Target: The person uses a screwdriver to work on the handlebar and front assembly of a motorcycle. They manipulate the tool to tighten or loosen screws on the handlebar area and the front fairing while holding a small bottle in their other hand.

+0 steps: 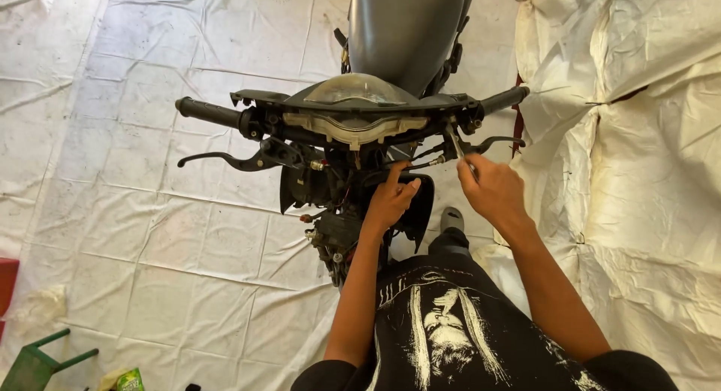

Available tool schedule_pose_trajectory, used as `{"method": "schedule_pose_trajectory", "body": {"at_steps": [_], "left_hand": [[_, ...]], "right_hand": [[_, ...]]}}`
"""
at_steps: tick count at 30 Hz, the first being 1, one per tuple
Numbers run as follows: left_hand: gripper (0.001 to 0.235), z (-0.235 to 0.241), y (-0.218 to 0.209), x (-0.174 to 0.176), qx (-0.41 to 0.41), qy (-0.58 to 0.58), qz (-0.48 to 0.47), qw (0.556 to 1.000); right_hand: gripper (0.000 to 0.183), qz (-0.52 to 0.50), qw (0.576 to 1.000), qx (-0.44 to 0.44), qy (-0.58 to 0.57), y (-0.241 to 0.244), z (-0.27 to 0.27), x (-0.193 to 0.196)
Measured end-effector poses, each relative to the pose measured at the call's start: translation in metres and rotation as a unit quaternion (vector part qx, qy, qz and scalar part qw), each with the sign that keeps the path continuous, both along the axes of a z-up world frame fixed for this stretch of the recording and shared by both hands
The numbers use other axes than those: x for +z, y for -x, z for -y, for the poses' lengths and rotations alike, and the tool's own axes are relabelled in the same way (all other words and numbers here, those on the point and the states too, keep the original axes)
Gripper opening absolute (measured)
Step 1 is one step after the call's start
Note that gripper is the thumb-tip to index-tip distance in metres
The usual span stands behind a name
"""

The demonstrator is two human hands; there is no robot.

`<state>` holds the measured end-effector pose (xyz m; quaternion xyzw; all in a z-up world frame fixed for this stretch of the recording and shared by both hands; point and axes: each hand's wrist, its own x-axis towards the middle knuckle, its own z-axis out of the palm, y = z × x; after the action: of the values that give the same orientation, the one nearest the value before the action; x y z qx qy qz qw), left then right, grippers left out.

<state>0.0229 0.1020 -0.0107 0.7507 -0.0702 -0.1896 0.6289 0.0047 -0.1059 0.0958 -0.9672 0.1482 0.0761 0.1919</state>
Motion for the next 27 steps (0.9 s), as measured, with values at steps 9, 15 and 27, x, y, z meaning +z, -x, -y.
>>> {"method": "schedule_pose_trajectory", "body": {"at_steps": [9,15,27], "left_hand": [[0.039,0.000,-0.001,-0.009,0.002,0.008,0.048,0.999],[0.045,-0.002,0.002,-0.003,0.002,0.023,0.040,0.999],[0.046,0.000,0.002,-0.003,0.005,0.005,0.043,0.999]], "right_hand": [[0.033,0.049,0.998,0.024,-0.014,-0.005,0.000,-0.005],[0.035,0.009,0.998,0.028,0.053,0.019,0.014,-0.029],[0.023,0.068,0.970,0.149,0.180,-0.031,0.023,0.026]]}}
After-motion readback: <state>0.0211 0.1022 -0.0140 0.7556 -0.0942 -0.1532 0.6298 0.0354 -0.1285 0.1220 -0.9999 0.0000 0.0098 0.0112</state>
